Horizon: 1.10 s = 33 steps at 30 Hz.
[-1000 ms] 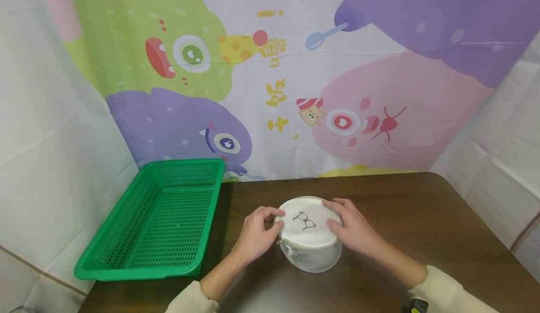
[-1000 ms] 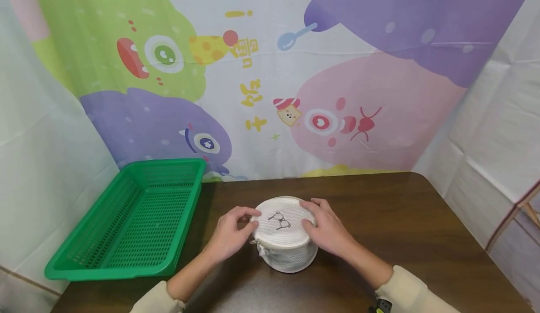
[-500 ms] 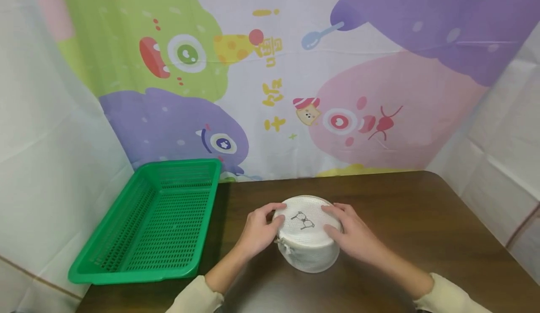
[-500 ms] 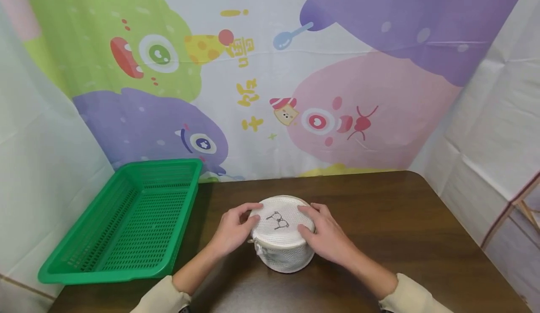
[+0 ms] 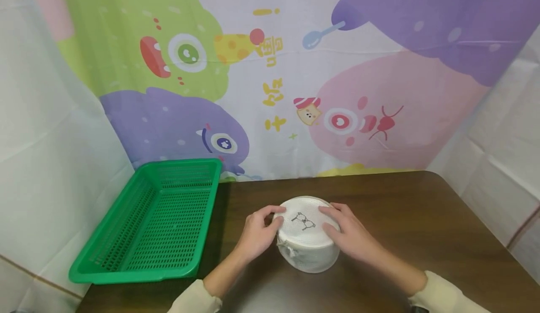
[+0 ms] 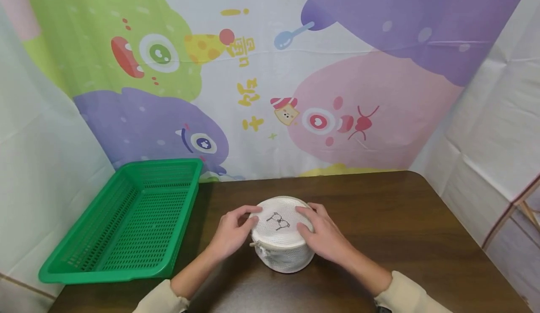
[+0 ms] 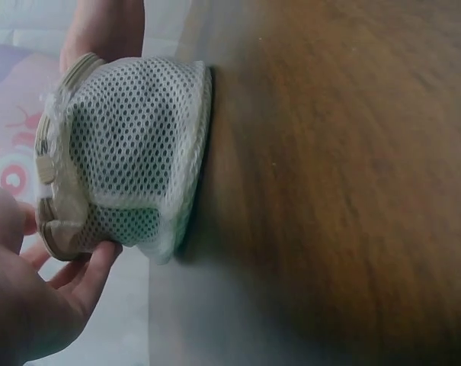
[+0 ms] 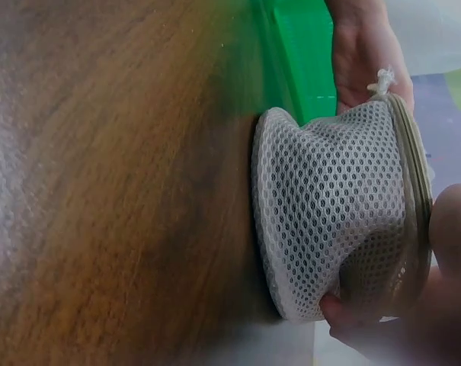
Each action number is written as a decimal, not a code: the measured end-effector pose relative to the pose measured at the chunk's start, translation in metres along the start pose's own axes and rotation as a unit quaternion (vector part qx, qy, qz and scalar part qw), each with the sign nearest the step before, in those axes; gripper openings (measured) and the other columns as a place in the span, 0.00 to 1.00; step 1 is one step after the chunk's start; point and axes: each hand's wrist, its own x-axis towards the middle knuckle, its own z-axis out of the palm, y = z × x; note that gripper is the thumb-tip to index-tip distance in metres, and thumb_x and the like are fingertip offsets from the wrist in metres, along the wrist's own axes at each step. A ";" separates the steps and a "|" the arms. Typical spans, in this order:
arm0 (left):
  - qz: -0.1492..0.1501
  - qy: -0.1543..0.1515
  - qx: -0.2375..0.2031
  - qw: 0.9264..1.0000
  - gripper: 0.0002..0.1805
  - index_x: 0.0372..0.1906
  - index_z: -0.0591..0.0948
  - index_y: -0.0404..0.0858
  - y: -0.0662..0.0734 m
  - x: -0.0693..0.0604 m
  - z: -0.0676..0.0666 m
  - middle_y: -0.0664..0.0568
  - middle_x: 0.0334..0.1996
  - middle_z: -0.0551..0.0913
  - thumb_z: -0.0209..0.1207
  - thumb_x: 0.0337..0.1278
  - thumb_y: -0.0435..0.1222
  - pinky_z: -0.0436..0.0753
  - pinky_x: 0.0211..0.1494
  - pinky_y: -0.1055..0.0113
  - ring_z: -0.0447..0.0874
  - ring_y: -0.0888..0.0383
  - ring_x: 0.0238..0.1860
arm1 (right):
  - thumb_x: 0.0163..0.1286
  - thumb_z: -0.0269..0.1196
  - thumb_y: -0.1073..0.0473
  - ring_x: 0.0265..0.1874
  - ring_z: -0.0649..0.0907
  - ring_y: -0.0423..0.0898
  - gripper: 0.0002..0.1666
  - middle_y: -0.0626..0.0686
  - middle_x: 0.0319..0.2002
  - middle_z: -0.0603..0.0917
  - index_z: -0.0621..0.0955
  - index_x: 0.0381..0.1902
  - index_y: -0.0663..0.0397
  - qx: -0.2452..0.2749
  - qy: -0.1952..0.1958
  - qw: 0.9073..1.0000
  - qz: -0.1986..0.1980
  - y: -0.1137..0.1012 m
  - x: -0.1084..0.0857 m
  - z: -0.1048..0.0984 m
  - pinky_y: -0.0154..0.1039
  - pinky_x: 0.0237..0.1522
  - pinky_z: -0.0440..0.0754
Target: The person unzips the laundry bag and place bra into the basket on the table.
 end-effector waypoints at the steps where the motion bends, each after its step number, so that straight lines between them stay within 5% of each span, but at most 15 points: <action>1: 0.000 0.004 -0.002 1.000 0.14 0.60 0.92 0.41 -0.001 -0.001 0.000 0.42 0.61 0.93 0.64 0.80 0.36 0.86 0.55 0.66 0.90 0.53 0.52 | 0.84 0.64 0.57 0.74 0.79 0.77 0.28 0.75 0.78 0.74 0.81 0.77 0.57 -0.001 0.000 1.000 -0.001 0.001 0.001 0.000 0.78 0.74 0.78; 14: -0.001 0.027 0.000 1.000 0.08 0.50 0.93 0.43 -0.005 -0.009 0.000 0.45 0.55 0.94 0.65 0.77 0.35 0.83 0.50 0.70 0.86 0.60 0.43 | 0.85 0.64 0.57 0.74 0.80 0.76 0.29 0.74 0.77 0.77 0.79 0.79 0.57 -0.006 -0.006 1.000 -0.003 0.008 0.012 0.001 0.78 0.74 0.78; 22: 0.010 0.041 0.016 0.999 0.11 0.56 0.92 0.44 -0.001 -0.007 0.001 0.47 0.59 0.94 0.63 0.81 0.37 0.84 0.58 0.63 0.88 0.54 0.53 | 0.85 0.64 0.53 0.77 0.77 0.79 0.31 0.74 0.80 0.73 0.78 0.80 0.55 0.003 0.002 1.000 0.019 0.001 0.002 -0.002 0.80 0.76 0.74; 28: 0.002 0.029 0.005 1.000 0.14 0.61 0.91 0.44 -0.001 -0.001 0.002 0.45 0.50 0.94 0.62 0.81 0.37 0.79 0.44 0.71 0.82 0.59 0.40 | 0.85 0.65 0.52 0.77 0.78 0.75 0.32 0.72 0.79 0.74 0.78 0.80 0.55 0.006 0.009 1.000 0.026 -0.005 -0.007 -0.002 0.78 0.77 0.75; 33: 0.002 0.009 0.003 1.000 0.13 0.59 0.92 0.42 -0.002 0.001 0.002 0.43 0.48 0.93 0.63 0.78 0.35 0.78 0.41 0.72 0.82 0.59 0.39 | 0.85 0.64 0.53 0.76 0.79 0.73 0.30 0.71 0.77 0.76 0.79 0.79 0.54 0.009 -0.004 1.000 0.024 -0.006 -0.010 -0.001 0.77 0.76 0.77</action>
